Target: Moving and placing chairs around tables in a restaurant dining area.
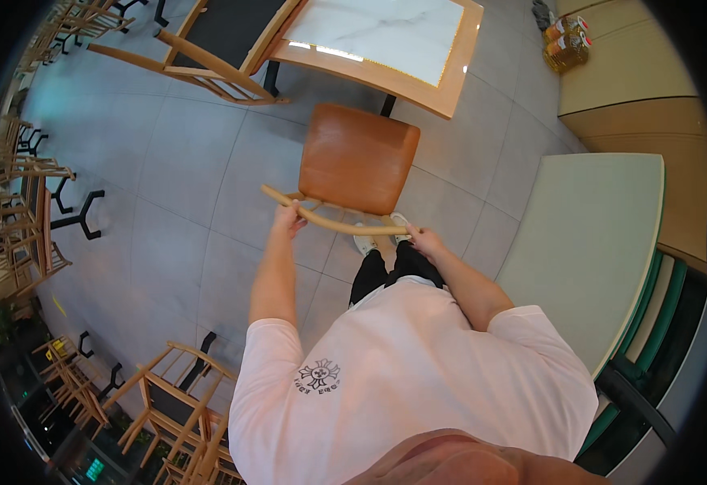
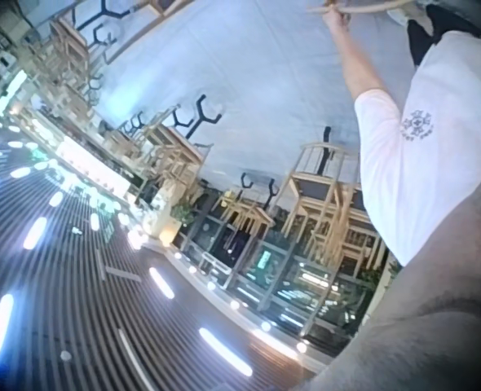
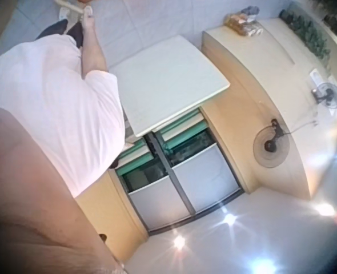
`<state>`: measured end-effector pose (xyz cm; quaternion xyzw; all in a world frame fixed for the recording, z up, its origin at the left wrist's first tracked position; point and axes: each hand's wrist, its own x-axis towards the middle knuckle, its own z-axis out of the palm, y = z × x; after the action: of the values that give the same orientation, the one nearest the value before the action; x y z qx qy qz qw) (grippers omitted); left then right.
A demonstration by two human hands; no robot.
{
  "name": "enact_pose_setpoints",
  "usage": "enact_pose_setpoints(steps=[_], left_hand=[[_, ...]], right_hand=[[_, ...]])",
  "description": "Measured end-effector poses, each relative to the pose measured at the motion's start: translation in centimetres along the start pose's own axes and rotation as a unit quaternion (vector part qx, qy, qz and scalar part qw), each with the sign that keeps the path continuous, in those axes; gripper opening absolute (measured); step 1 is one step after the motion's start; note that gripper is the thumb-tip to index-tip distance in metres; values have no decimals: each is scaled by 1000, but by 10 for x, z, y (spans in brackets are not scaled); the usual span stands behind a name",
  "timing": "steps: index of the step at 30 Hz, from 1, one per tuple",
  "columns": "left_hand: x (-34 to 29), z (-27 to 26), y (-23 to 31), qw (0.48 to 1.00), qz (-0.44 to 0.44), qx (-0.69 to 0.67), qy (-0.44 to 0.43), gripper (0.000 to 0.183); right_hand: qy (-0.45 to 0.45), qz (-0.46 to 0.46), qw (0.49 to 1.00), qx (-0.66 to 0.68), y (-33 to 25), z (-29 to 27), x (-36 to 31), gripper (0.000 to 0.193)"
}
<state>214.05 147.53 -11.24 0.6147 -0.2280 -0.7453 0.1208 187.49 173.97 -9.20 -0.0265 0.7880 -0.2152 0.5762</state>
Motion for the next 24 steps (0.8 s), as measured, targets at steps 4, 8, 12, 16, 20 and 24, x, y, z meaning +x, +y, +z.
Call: enact_pose_setpoints(steps=[4,8,12,16,20,24], left_hand=[[-15,5,12,996,-10,83,-12,38],[-16,7,10,999,15,48,-20,43],[-5,11,18,998,31,36,-33,45],[10,29,42,998,33,38,-40,45],[24,46,64,997,40,56,-47,41],[38,68,88,996,33,60,-59,42]], right_hand=[[-82,25,955,283,-5,15,5,44],[-54,21,937,345,-7,18,5,36],[-47,-9,907,418,-7,20,16,36],[-43,-36,899,435,-22,14,27,37],[-12,-38,901,432,-54,3,32,37],[11,-31,915,402,-73,-12,47,36]])
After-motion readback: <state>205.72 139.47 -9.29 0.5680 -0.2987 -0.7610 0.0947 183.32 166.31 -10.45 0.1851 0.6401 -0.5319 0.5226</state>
